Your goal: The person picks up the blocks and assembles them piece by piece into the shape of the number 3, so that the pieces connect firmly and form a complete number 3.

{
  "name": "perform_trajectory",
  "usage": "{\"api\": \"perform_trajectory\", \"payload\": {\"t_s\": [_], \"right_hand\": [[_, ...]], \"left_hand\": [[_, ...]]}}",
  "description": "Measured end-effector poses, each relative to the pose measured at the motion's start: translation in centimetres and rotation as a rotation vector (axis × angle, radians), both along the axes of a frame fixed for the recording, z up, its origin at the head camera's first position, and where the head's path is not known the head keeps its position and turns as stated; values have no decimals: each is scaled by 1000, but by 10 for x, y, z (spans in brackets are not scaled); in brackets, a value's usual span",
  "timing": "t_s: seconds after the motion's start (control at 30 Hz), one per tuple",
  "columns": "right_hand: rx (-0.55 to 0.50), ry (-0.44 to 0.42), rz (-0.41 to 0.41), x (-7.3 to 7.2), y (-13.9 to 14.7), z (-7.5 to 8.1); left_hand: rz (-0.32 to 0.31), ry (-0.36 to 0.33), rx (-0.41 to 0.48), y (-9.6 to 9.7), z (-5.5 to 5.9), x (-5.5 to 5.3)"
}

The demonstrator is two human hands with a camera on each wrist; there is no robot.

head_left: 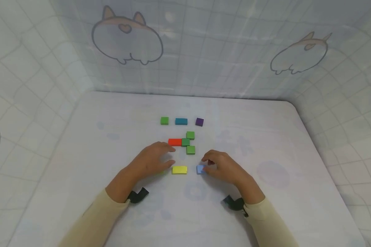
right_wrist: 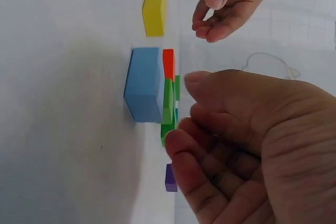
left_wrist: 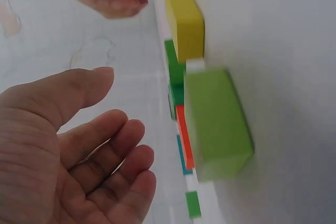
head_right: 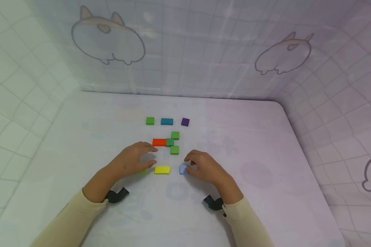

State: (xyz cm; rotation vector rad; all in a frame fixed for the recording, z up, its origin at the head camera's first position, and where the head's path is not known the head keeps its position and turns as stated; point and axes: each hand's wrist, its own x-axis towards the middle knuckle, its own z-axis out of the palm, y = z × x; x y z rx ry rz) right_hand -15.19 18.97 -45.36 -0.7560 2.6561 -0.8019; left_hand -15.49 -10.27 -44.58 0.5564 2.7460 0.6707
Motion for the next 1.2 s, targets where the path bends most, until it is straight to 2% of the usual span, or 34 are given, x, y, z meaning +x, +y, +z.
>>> {"api": "perform_trajectory", "payload": {"t_s": [0.2, 0.37, 0.6, 0.87, 1.2], "right_hand": [[42, -33, -17, 6, -5, -1], [53, -36, 1, 7, -10, -5], [50, 13, 45, 7, -14, -6], [31, 80, 103, 6, -16, -4], [21, 173, 134, 3, -20, -9]], "left_hand": [[-67, 23, -49, 11, -2, 14], [-103, 42, -88, 22, -10, 21], [-133, 75, -61, 26, -19, 23], [-127, 47, -80, 30, -17, 24], [-151, 88, -80, 29, -17, 22]]}}
